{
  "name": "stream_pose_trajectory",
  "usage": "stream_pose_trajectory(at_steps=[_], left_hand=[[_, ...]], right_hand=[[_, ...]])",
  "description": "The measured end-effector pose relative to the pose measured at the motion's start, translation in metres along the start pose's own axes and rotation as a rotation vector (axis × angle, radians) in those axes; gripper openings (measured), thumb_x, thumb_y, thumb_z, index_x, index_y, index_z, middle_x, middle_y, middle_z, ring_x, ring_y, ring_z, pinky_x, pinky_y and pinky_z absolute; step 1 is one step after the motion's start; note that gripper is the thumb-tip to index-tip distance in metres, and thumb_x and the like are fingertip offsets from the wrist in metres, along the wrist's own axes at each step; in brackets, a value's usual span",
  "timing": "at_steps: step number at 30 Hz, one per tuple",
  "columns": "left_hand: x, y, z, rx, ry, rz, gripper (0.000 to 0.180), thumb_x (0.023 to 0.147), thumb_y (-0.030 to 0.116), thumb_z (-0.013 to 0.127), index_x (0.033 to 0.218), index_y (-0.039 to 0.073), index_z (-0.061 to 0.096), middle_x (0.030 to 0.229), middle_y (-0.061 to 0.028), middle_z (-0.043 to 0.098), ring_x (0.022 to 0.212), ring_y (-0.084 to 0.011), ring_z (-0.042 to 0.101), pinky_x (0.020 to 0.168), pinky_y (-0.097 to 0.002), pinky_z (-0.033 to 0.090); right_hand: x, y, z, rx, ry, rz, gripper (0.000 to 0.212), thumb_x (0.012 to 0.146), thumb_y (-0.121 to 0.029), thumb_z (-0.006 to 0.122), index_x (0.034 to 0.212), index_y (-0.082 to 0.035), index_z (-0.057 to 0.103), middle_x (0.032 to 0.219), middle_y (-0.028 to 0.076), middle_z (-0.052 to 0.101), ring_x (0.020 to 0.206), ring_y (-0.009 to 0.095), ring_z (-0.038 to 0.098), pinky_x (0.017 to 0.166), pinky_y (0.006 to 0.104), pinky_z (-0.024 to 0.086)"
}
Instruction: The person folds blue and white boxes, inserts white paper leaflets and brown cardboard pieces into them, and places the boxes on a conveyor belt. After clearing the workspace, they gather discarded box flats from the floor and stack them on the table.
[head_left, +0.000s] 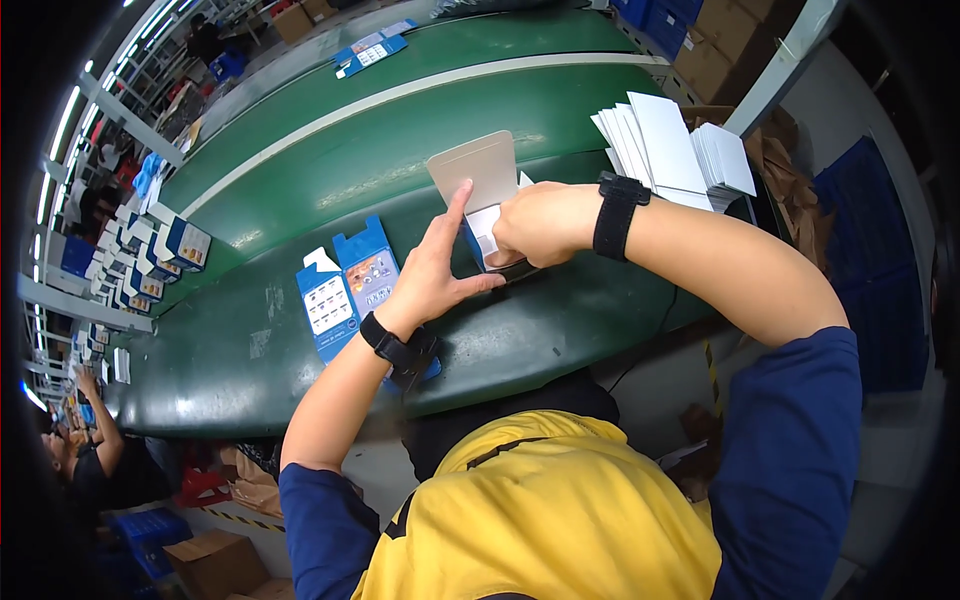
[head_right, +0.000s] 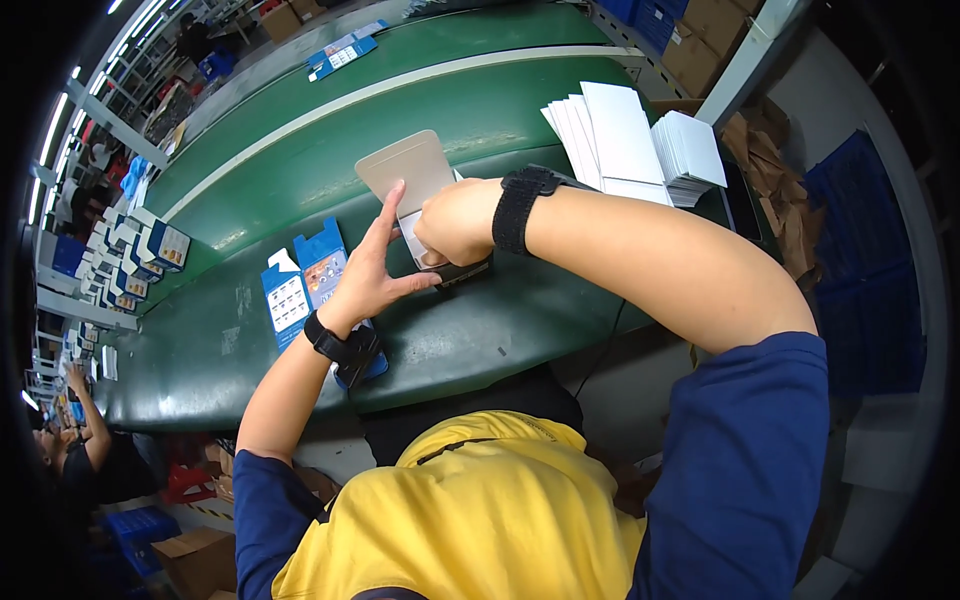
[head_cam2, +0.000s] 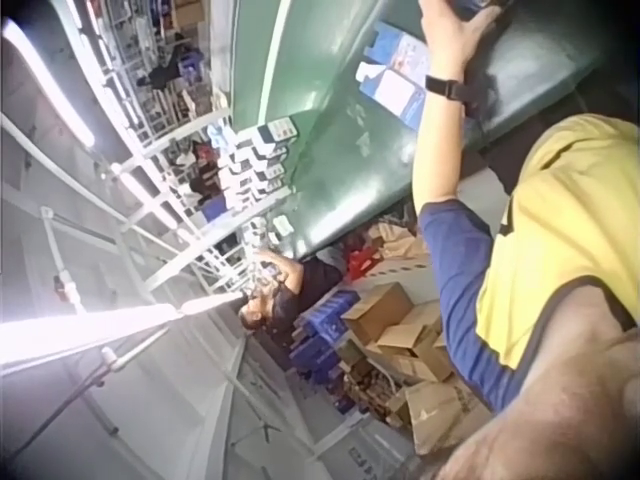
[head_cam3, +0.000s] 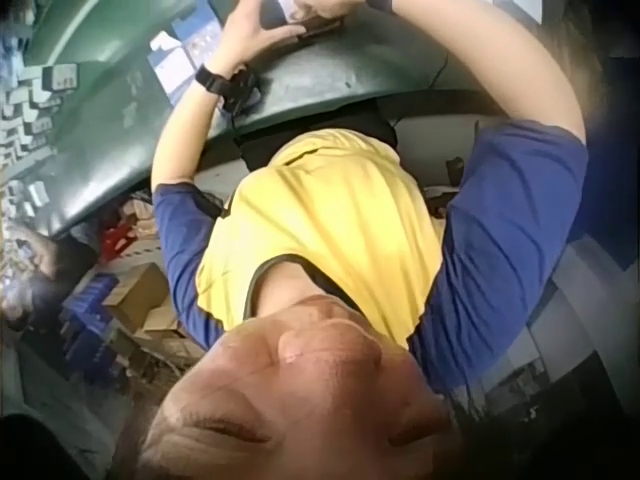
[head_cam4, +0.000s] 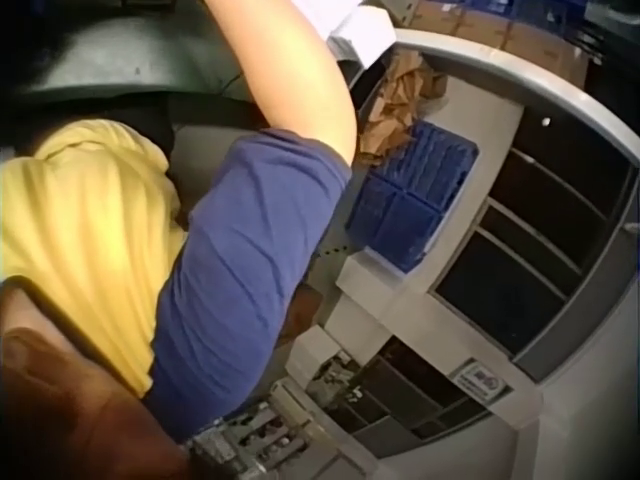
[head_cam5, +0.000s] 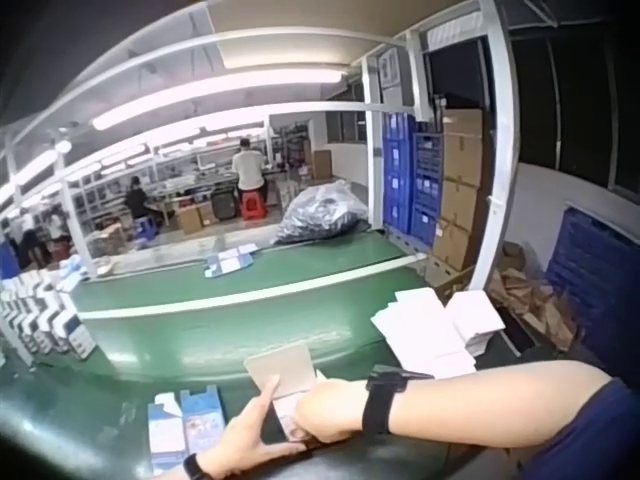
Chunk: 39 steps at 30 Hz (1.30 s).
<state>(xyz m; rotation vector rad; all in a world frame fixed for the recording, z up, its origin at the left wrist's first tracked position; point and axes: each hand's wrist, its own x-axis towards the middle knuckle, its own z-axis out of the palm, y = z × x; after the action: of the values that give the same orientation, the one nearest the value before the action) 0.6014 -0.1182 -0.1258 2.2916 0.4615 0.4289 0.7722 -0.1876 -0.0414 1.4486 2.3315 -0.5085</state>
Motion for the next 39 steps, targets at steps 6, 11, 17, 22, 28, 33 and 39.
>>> stream_pose_trajectory(at_steps=[6, 11, 17, 22, 28, 33, 39], left_hand=[[0.003, 0.003, -0.001, -0.004, 0.001, -0.027, 0.112, 0.061, 0.023, 0.083, 0.146, 0.017, 0.011, 0.122, -0.0191, 0.048, 0.111, -0.0349, 0.050, 0.095, -0.0420, 0.041], [0.008, 0.007, 0.001, -0.017, -0.007, -0.035, 0.116, 0.059, 0.019, 0.084, 0.146, 0.015, 0.007, 0.128, -0.0189, 0.044, 0.115, -0.0330, 0.049, 0.098, -0.0411, 0.040], [-0.002, -0.002, 0.022, -0.280, 0.106, -0.082, 0.121, 0.059, 0.012, 0.084, 0.146, 0.011, -0.001, 0.138, -0.0181, 0.033, 0.123, -0.0283, 0.043, 0.103, -0.0390, 0.036], [-0.001, -0.009, 0.023, -0.547, 0.067, -0.230, 0.116, 0.061, 0.006, 0.082, 0.144, 0.005, 0.002, 0.141, -0.0158, 0.031, 0.127, -0.0239, 0.039, 0.106, -0.0372, 0.031], [0.007, -0.002, 0.011, -0.514, -0.105, -0.337, 0.100, 0.062, 0.007, 0.082, 0.140, 0.001, 0.019, 0.135, -0.0127, 0.040, 0.125, -0.0221, 0.040, 0.107, -0.0360, 0.029], [0.007, -0.001, 0.011, -0.448, -0.090, -0.363, 0.091, 0.061, 0.011, 0.083, 0.134, 0.002, 0.030, 0.129, -0.0116, 0.046, 0.124, -0.0221, 0.042, 0.106, -0.0354, 0.029], [0.009, 0.001, 0.009, -0.398, -0.100, -0.334, 0.093, 0.059, 0.014, 0.084, 0.134, 0.001, 0.030, 0.129, -0.0128, 0.047, 0.123, -0.0231, 0.043, 0.105, -0.0352, 0.031]], right_hand=[[0.004, -0.007, -0.002, -0.041, 0.006, 0.021, 0.029, 0.077, -0.011, 0.058, 0.102, -0.022, 0.068, 0.082, 0.012, 0.066, 0.077, 0.031, 0.065, 0.069, 0.0397, 0.051], [0.006, -0.006, -0.007, -0.019, 0.040, 0.046, 0.026, 0.075, -0.013, 0.061, 0.098, -0.020, 0.069, 0.083, 0.012, 0.067, 0.077, 0.031, 0.065, 0.068, 0.0393, 0.051], [-0.001, 0.004, -0.013, 0.040, 0.080, 0.046, 0.019, 0.073, -0.011, 0.060, 0.089, -0.012, 0.069, 0.082, 0.014, 0.067, 0.078, 0.030, 0.065, 0.069, 0.0398, 0.051], [-0.022, 0.013, 0.017, 0.109, 0.256, 0.025, 0.019, 0.073, -0.009, 0.057, 0.089, -0.006, 0.067, 0.083, 0.015, 0.066, 0.079, 0.031, 0.065, 0.070, 0.0400, 0.051], [-0.011, 0.018, 0.034, 0.074, 0.277, -0.122, 0.019, 0.075, -0.007, 0.055, 0.090, -0.002, 0.065, 0.083, 0.016, 0.065, 0.079, 0.032, 0.064, 0.069, 0.0392, 0.051], [-0.011, 0.023, 0.021, 0.118, 0.184, -0.204, 0.018, 0.074, -0.006, 0.055, 0.087, 0.000, 0.065, 0.081, 0.017, 0.065, 0.079, 0.032, 0.065, 0.069, 0.0388, 0.052], [-0.010, 0.017, 0.003, 0.091, 0.176, -0.199, 0.015, 0.074, -0.007, 0.056, 0.081, 0.000, 0.066, 0.078, 0.017, 0.065, 0.076, 0.031, 0.065, 0.068, 0.0387, 0.052]])
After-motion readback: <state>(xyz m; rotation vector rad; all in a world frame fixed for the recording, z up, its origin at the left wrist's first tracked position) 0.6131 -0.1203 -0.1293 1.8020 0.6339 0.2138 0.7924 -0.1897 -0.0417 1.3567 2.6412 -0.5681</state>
